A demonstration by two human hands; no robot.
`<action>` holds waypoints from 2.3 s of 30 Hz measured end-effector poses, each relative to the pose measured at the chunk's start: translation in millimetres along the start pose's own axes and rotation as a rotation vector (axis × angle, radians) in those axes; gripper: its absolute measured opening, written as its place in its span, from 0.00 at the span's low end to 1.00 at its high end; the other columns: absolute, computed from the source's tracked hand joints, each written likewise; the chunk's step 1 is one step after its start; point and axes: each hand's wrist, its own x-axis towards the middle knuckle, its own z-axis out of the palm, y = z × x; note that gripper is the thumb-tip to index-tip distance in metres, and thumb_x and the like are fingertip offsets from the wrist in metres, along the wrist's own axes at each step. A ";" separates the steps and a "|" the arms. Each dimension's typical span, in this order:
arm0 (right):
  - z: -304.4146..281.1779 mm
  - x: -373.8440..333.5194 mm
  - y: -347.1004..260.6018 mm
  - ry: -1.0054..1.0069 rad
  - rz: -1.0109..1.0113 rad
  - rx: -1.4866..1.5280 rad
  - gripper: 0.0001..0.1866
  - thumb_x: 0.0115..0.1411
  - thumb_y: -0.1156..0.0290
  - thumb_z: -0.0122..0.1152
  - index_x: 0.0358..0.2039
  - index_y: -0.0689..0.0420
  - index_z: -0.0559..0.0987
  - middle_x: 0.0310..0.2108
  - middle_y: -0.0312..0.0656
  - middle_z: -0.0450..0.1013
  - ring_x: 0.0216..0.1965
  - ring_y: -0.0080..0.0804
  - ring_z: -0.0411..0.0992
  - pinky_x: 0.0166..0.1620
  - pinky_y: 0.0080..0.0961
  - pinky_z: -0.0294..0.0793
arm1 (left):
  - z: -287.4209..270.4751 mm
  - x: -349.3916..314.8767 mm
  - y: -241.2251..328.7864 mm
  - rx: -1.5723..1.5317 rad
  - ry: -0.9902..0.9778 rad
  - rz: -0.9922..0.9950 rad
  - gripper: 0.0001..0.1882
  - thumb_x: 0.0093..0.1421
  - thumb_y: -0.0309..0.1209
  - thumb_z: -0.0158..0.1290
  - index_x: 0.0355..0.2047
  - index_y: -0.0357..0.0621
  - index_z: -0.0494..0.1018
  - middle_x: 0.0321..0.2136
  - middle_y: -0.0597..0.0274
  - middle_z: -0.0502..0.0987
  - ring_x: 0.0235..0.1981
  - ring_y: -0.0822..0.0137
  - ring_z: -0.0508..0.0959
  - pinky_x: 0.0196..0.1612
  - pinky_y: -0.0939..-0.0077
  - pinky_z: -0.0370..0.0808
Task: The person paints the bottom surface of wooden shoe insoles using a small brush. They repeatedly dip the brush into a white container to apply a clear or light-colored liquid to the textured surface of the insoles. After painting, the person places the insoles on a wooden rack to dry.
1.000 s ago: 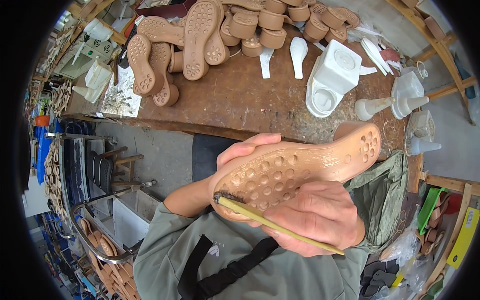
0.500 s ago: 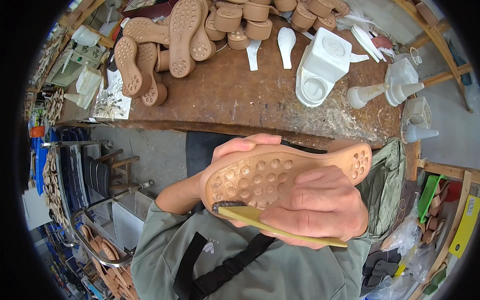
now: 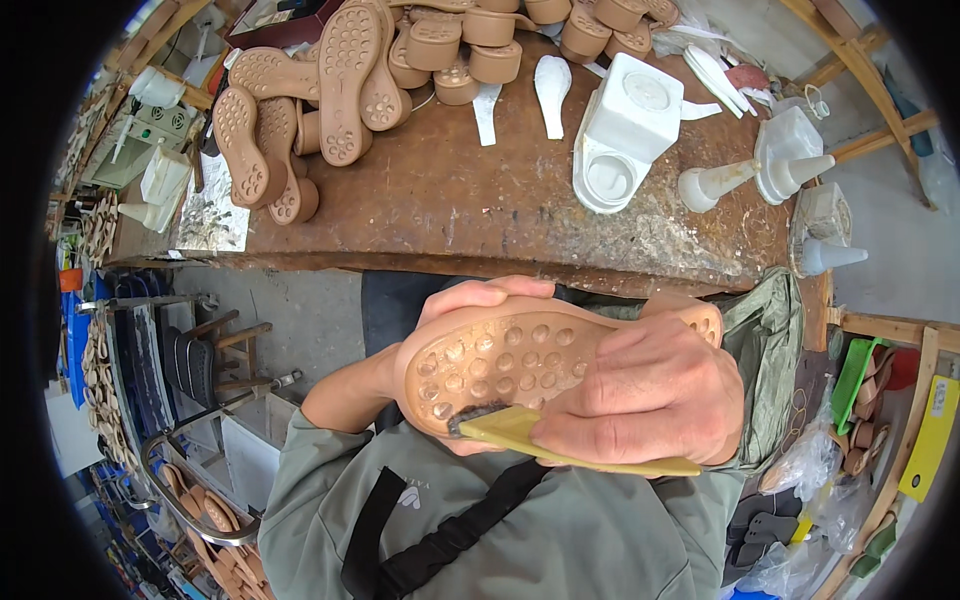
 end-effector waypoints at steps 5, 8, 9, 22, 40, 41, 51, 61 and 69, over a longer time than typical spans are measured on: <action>-9.2 -13.8 -0.5 0.186 0.253 -0.012 0.08 0.46 0.77 0.67 0.29 0.64 0.81 0.20 0.42 0.75 0.18 0.25 0.72 0.17 0.19 0.64 | -8.3 2.7 -8.3 -0.169 0.138 -0.035 0.57 0.37 0.36 0.69 0.61 0.40 0.43 0.59 0.43 0.53 0.61 0.54 0.59 0.58 0.61 0.63; 6.5 -3.7 4.0 0.572 0.440 -0.006 0.09 0.49 0.79 0.66 0.32 0.67 0.80 0.22 0.44 0.75 0.19 0.27 0.73 0.20 0.18 0.67 | -10.7 12.6 -9.5 -0.627 0.480 -0.074 0.52 0.42 0.47 0.63 0.62 0.39 0.48 0.58 0.44 0.57 0.60 0.53 0.62 0.58 0.59 0.64; 14.7 1.8 3.4 0.715 0.514 0.026 0.09 0.50 0.79 0.66 0.32 0.67 0.79 0.23 0.45 0.75 0.19 0.27 0.73 0.21 0.18 0.68 | -11.3 18.4 -4.0 -0.799 0.554 -0.110 0.51 0.44 0.50 0.60 0.62 0.39 0.49 0.58 0.44 0.58 0.59 0.53 0.63 0.58 0.59 0.65; 28.6 27.7 32.4 0.605 0.285 -0.382 0.10 0.47 0.82 0.66 0.31 0.67 0.78 0.23 0.46 0.76 0.20 0.32 0.75 0.25 0.23 0.75 | 5.9 27.5 9.1 -0.969 0.580 -0.170 0.46 0.58 0.62 0.36 0.65 0.41 0.44 0.63 0.41 0.51 0.61 0.52 0.60 0.62 0.58 0.59; 46.8 16.9 20.0 0.482 0.256 -0.290 0.13 0.43 0.82 0.67 0.32 0.68 0.77 0.23 0.45 0.75 0.17 0.30 0.72 0.19 0.24 0.70 | 3.1 28.4 15.0 -0.967 0.617 -0.227 0.53 0.53 0.71 0.34 0.64 0.38 0.46 0.60 0.37 0.55 0.55 0.46 0.67 0.55 0.53 0.69; 47.1 15.3 19.0 0.468 0.253 -0.291 0.14 0.42 0.81 0.67 0.32 0.68 0.77 0.23 0.45 0.75 0.17 0.30 0.72 0.19 0.24 0.70 | 3.4 27.5 14.8 -0.977 0.614 -0.222 0.53 0.53 0.71 0.33 0.64 0.38 0.45 0.60 0.36 0.54 0.55 0.45 0.67 0.55 0.54 0.69; 53.7 2.0 8.6 0.439 0.225 -0.266 0.14 0.41 0.80 0.67 0.32 0.66 0.78 0.24 0.44 0.75 0.16 0.28 0.70 0.16 0.22 0.65 | 4.3 29.3 18.8 -0.884 0.614 -0.276 0.52 0.55 0.69 0.33 0.65 0.37 0.44 0.61 0.34 0.52 0.55 0.44 0.66 0.57 0.54 0.67; 17.3 -3.2 25.0 0.522 0.324 -0.344 0.08 0.46 0.77 0.66 0.29 0.64 0.81 0.25 0.43 0.76 0.18 0.26 0.72 0.18 0.20 0.68 | 9.7 23.5 11.9 -0.949 0.594 -0.309 0.44 0.59 0.60 0.39 0.64 0.38 0.47 0.60 0.41 0.57 0.57 0.51 0.66 0.55 0.58 0.69; 33.2 -44.6 36.9 0.320 0.318 -0.279 0.07 0.50 0.75 0.65 0.30 0.62 0.80 0.27 0.40 0.76 0.22 0.22 0.72 0.26 0.19 0.69 | -5.0 6.1 -17.5 -0.947 0.609 -0.405 0.44 0.60 0.61 0.34 0.64 0.39 0.46 0.60 0.41 0.57 0.57 0.47 0.66 0.57 0.53 0.65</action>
